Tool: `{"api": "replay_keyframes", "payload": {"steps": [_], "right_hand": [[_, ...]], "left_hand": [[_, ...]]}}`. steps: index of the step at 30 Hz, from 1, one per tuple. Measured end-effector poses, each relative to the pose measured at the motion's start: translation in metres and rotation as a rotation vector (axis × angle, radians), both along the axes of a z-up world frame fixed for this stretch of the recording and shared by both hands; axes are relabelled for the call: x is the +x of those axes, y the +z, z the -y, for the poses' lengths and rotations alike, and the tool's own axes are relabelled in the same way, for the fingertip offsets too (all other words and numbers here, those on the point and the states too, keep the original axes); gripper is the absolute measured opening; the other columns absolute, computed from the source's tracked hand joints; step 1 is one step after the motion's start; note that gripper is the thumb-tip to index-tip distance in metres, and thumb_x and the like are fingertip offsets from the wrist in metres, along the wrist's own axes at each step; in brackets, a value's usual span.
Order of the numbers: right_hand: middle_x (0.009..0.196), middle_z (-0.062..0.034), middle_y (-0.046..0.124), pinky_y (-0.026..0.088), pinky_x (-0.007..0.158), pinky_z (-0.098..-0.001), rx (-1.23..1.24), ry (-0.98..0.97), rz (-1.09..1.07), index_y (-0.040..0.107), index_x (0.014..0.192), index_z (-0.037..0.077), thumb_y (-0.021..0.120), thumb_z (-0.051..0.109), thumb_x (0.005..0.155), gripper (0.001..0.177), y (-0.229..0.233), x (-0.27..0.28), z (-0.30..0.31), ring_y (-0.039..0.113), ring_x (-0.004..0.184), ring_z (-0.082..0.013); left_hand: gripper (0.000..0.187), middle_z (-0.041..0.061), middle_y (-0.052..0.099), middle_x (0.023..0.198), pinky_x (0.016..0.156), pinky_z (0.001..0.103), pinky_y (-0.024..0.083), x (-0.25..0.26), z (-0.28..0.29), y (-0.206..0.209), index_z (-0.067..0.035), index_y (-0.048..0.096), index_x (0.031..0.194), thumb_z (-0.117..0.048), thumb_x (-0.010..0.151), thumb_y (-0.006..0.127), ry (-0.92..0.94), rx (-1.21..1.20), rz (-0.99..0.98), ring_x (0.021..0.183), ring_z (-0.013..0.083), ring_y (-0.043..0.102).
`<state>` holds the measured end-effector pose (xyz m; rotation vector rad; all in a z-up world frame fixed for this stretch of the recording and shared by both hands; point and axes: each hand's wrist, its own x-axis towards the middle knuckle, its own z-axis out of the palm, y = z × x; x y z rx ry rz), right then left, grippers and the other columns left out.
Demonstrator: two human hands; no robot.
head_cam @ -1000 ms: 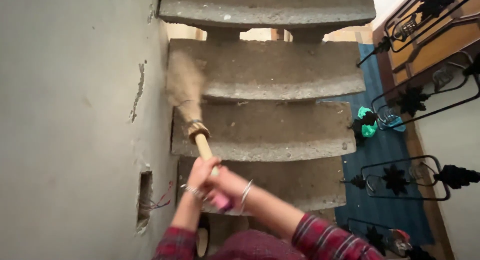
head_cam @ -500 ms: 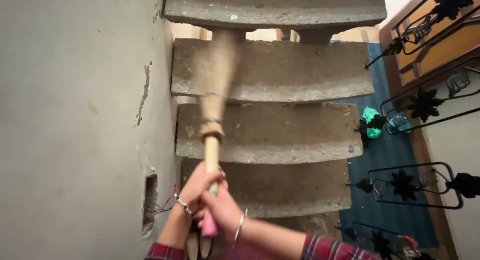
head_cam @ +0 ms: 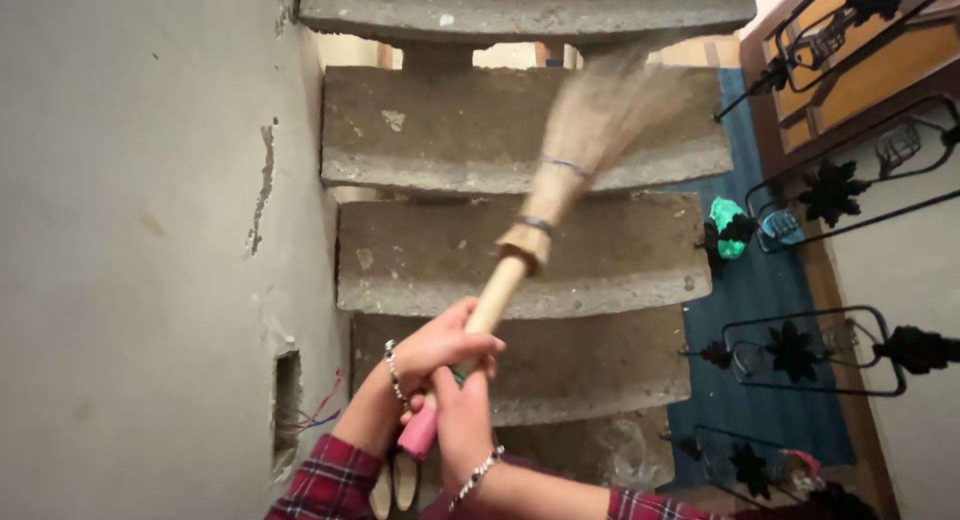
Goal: Sweeping a concrete staircase using a small hand broom.
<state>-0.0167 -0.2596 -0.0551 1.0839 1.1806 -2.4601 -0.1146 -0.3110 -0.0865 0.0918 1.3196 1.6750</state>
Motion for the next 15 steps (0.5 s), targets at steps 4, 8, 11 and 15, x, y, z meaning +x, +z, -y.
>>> {"api": "replay_keyframes", "payload": {"steps": [4, 8, 11, 15], "right_hand": [[0.075, -0.0024, 0.060, 0.048, 0.044, -0.0281, -0.025, 0.322, 0.009, 0.041, 0.121, 0.017, 0.056, 0.019, 0.096, 0.029, -0.040, -0.061, -0.047, 0.055, 0.053, -0.0129], [0.075, -0.0008, 0.059, 0.044, 0.040, -0.0221, -0.103, 0.690, 0.042, 0.054, 0.108, 0.005, 0.058, 0.025, 0.103, 0.021, -0.159, -0.109, -0.117, 0.055, 0.052, -0.0082], [0.074, -0.0013, 0.060, 0.045, 0.040, -0.0235, -0.074, 0.404, 0.034, 0.054, 0.106, 0.004, 0.059, 0.021, 0.101, 0.018, -0.192, -0.095, -0.108, 0.054, 0.051, -0.0091], [0.068, -0.0044, 0.057, 0.047, 0.040, -0.0296, 0.170, 0.233, 0.112, 0.050, 0.106, 0.006, 0.058, 0.019, 0.098, 0.017, -0.140, -0.056, -0.061, 0.055, 0.049, -0.0145]], "left_hand": [[0.053, 0.012, 0.064, 0.082, 0.055, 0.037, 0.058, -0.032, -0.001, -0.097, -0.002, 0.042, 0.122, -0.009, 0.079, 0.073, 0.427, -0.155, 0.062, 0.063, 0.0216, 0.069], [0.021, 0.014, 0.066, 0.073, 0.048, 0.038, 0.052, -0.078, -0.053, -0.181, 0.007, 0.061, 0.086, -0.012, 0.083, 0.069, 0.759, -0.538, -0.037, 0.061, 0.0224, 0.066], [0.019, 0.010, 0.065, 0.073, 0.047, 0.036, 0.049, -0.089, -0.073, -0.181, 0.003, 0.062, 0.087, -0.013, 0.082, 0.068, 0.483, -0.494, -0.037, 0.060, 0.0203, 0.063], [0.039, 0.006, 0.062, 0.075, 0.053, 0.034, 0.055, -0.046, -0.045, -0.128, -0.004, 0.047, 0.114, -0.009, 0.081, 0.068, 0.310, -0.068, 0.100, 0.063, 0.0198, 0.066]]}}
